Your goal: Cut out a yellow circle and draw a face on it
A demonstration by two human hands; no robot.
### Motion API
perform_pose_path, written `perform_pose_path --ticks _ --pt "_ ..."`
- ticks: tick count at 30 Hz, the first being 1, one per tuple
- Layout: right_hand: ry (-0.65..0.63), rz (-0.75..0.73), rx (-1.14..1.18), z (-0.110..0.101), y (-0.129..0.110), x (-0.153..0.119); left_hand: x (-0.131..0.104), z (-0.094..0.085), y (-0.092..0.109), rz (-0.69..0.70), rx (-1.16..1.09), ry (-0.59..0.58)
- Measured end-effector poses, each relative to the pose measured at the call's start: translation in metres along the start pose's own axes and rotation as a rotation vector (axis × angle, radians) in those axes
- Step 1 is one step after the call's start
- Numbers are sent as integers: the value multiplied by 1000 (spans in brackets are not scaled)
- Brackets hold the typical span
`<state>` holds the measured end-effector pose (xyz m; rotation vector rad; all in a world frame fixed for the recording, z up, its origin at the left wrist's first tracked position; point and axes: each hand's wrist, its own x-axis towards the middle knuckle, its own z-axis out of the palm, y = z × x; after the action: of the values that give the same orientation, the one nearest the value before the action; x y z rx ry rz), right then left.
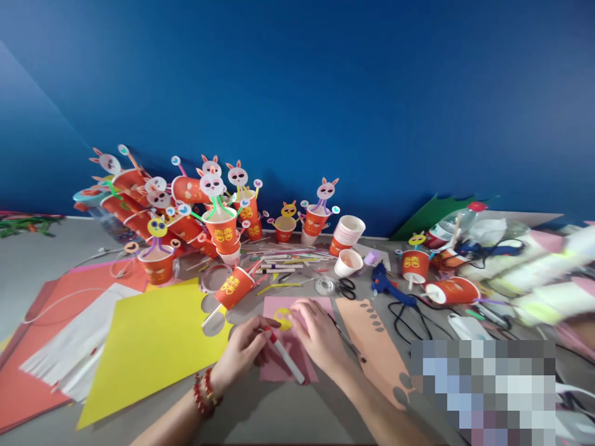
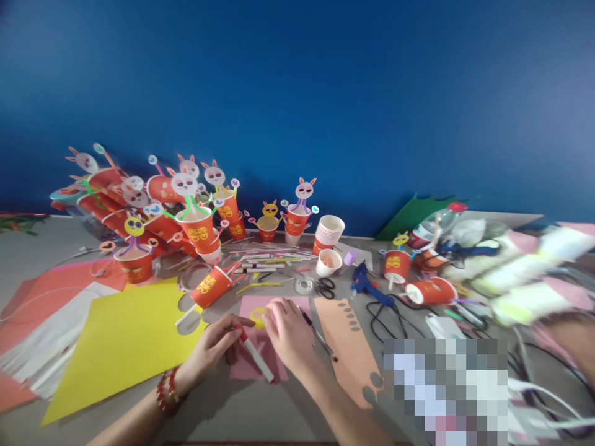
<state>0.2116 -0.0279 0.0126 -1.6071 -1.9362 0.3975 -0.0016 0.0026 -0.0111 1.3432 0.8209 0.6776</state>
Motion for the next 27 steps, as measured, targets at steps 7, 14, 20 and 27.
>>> perform_pose_path --ticks 7,14,20,27 --pt "-328 186 427 -31 -36 -28 -4 -1 7 86 -122 13" --pt "-122 158 287 -39 2 -33 -4 2 0 65 -99 -18" --pt "329 225 -169 -65 82 -8 -8 0 3 113 -4 -29" --pt "365 54 -420 -73 99 2 -5 1 -5 152 123 -24"
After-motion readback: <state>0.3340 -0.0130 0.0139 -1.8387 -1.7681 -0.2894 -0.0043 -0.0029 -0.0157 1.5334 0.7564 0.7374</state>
